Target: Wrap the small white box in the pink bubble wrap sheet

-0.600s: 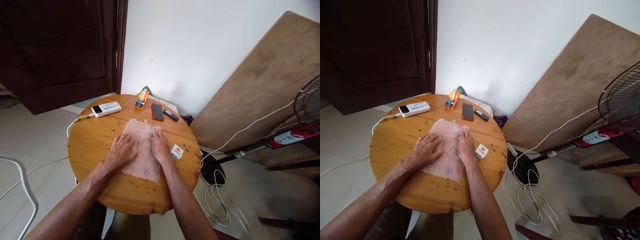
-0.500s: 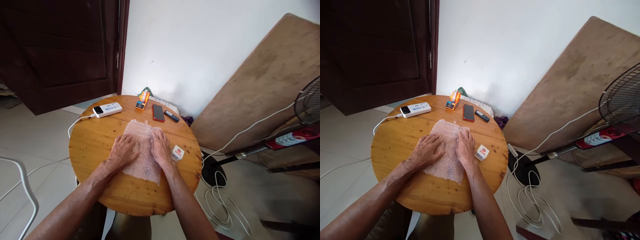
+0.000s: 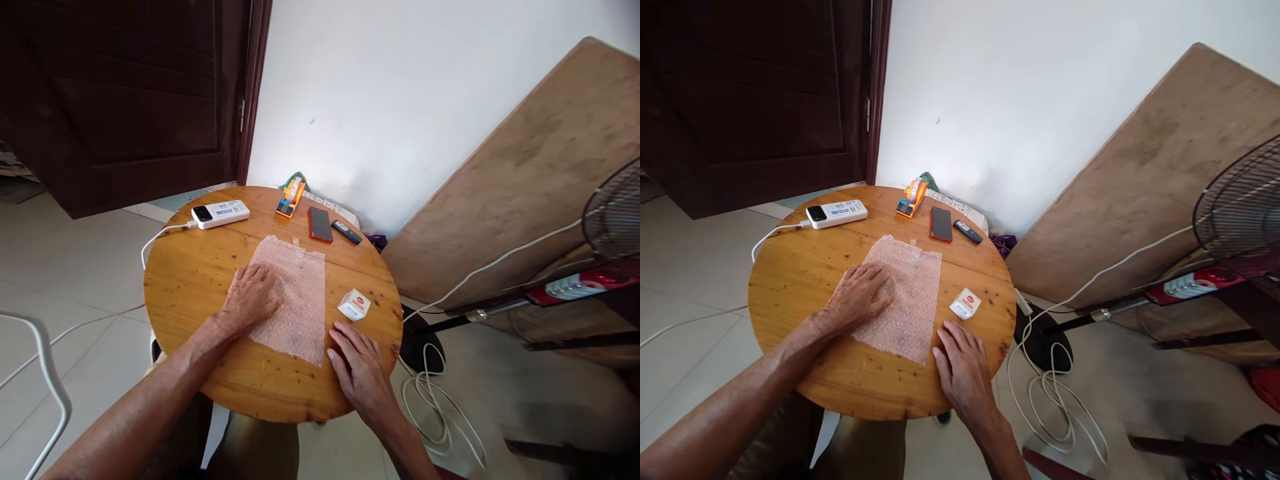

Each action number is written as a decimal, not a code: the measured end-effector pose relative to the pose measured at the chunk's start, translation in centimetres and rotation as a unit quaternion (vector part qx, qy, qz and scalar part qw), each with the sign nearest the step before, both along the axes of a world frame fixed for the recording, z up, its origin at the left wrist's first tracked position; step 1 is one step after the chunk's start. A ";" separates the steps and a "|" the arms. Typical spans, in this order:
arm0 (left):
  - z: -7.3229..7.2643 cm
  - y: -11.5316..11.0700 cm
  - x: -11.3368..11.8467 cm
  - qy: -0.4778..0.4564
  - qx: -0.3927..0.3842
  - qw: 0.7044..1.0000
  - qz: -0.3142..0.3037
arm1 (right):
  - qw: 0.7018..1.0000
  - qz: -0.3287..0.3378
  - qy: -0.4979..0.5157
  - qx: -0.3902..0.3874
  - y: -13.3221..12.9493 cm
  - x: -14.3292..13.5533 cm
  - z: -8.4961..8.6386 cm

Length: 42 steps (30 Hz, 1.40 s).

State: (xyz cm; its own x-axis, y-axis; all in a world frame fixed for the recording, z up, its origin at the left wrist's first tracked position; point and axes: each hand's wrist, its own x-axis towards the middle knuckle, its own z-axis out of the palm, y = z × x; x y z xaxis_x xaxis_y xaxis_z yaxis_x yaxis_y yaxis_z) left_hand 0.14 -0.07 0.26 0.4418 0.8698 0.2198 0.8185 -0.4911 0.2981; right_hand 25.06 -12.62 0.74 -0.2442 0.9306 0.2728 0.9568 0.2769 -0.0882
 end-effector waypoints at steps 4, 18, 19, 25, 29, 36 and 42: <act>-0.2 0.2 -0.2 -0.010 -0.012 1.000 0.000 | 0.994 -0.076 0.028 0.068 0.5 1.2 1.8; 0.0 1.2 -0.6 -0.067 -0.077 0.994 0.046 | 0.943 -0.135 0.302 0.017 6.6 0.8 2.8; -0.1 1.2 -0.6 -0.067 -0.074 0.994 0.048 | 0.944 -0.112 0.311 0.014 6.8 -0.4 3.3; -0.6 1.4 -0.4 -0.068 -0.067 0.994 0.051 | 0.956 0.015 0.287 -0.048 9.4 -6.6 2.9; -0.3 1.3 -0.2 -0.061 -0.072 0.994 0.060 | 0.955 0.058 0.271 -0.103 10.1 -7.1 1.1; 0.5 1.1 -0.3 -0.062 -0.087 0.992 0.064 | 0.945 0.064 0.303 -0.107 9.6 -5.8 0.5; 0.7 1.1 -0.3 -0.078 -0.091 0.991 0.063 | 0.934 0.054 0.351 -0.033 8.8 -5.2 2.7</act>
State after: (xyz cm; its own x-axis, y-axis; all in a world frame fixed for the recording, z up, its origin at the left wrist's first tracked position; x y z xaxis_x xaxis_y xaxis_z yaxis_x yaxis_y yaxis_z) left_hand -0.15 1.03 0.93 0.2998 0.9474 0.1117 0.8066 -0.3143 0.5006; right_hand 19.89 -3.81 3.41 -0.1197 0.9317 0.3429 0.6237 0.3393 -0.7042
